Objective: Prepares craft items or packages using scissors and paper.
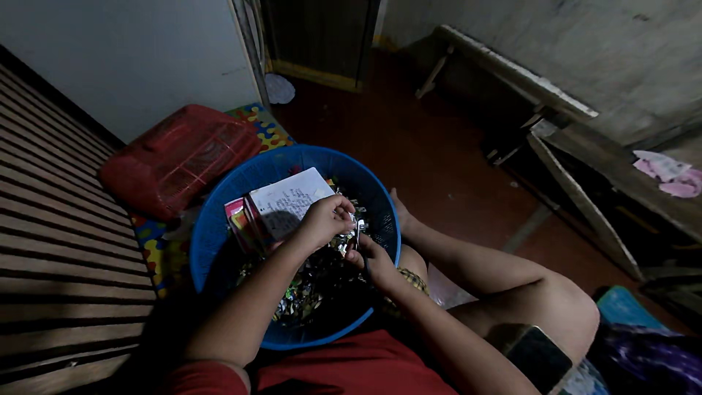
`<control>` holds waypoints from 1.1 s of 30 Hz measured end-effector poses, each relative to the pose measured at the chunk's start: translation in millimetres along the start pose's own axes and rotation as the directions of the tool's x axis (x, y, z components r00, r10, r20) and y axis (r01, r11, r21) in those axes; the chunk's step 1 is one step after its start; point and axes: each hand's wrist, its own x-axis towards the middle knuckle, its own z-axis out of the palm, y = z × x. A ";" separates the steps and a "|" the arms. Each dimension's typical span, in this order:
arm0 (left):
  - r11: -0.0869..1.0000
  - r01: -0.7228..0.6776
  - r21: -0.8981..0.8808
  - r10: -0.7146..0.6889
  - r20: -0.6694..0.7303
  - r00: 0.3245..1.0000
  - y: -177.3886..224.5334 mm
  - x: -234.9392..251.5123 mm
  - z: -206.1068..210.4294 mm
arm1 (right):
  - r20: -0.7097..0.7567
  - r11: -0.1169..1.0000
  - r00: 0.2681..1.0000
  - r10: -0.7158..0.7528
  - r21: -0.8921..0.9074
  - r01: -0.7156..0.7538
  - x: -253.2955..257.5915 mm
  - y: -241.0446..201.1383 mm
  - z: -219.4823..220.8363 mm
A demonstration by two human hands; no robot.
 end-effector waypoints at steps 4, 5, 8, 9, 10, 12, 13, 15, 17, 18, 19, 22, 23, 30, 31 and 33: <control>0.999 -0.019 0.034 0.018 0.028 0.999 -2.2 1.1 -2.9 | -0.034 0.998 0.999 0.039 -0.053 -0.041 -3.7 -5.7 1.3; 0.999 -0.015 0.039 0.014 0.037 0.999 -2.3 1.0 -3.7 | -0.035 0.996 0.998 0.060 -0.062 -0.062 -4.0 -7.1 1.6; 0.999 0.006 0.052 -0.010 0.070 0.998 -5.5 3.8 -7.7 | -0.034 0.989 0.993 0.109 -0.092 -0.112 -2.7 -8.5 2.1; 0.998 0.016 0.058 -0.021 0.085 0.996 -6.4 4.8 -9.7 | -0.034 0.987 0.993 0.117 -0.109 -0.120 -1.9 -9.0 2.5; 0.998 0.025 0.066 -0.031 0.099 0.995 -7.1 5.8 -11.8 | -0.031 0.983 0.991 0.128 -0.132 -0.131 -1.3 -10.0 2.9; 0.996 0.047 0.082 -0.058 0.139 0.989 -7.7 7.0 -16.5 | -0.026 0.970 0.990 0.137 -0.201 -0.139 -0.4 -11.3 3.6; 0.995 0.056 0.088 -0.069 0.162 0.984 -8.0 7.2 -18.2 | -0.025 0.960 0.989 0.143 -0.240 -0.145 -0.4 -11.5 3.7; 0.989 0.059 0.137 -0.087 0.213 0.973 -8.0 7.6 -22.3 | -0.005 0.935 0.987 0.161 -0.318 -0.154 0.1 -12.4 4.2; 0.962 0.027 0.271 -0.106 0.282 0.954 -10.8 8.6 -30.2 | 0.020 0.913 0.984 0.178 -0.375 -0.158 1.1 -12.9 5.4; 0.939 0.004 0.343 -0.119 0.314 0.942 -12.2 8.1 -35.2 | 0.017 0.912 0.982 0.187 -0.375 -0.167 1.6 -12.1 5.6; 0.921 -0.013 0.388 -0.131 0.342 0.930 -14.3 8.2 -40.7 | 0.005 0.917 0.980 0.197 -0.354 -0.182 2.1 -11.0 5.6; 0.890 0.045 0.453 -0.176 0.251 0.952 -13.5 8.7 -59.3 | -0.075 0.943 0.977 0.198 -0.256 -0.211 1.1 -13.6 6.6; 0.886 0.083 0.455 -0.169 0.151 0.974 -14.8 11.1 -67.5 | -0.093 0.948 0.975 0.200 -0.234 -0.216 0.9 -14.6 6.9; 0.764 0.529 0.369 -0.167 -0.679 0.715 -49.8 11.7 -123.7 | -0.083 0.964 0.985 0.152 -0.206 -0.166 0.1 -11.1 5.7; 0.728 0.586 0.357 -0.231 -0.676 0.700 -53.9 11.1 -125.9 | -0.079 0.967 0.986 0.147 -0.199 -0.160 -0.3 -11.3 5.8; 0.693 0.632 0.347 -0.323 -0.635 0.702 -65.1 13.8 -125.1 | -0.062 0.967 0.988 0.145 -0.202 -0.154 -1.3 -12.6 5.5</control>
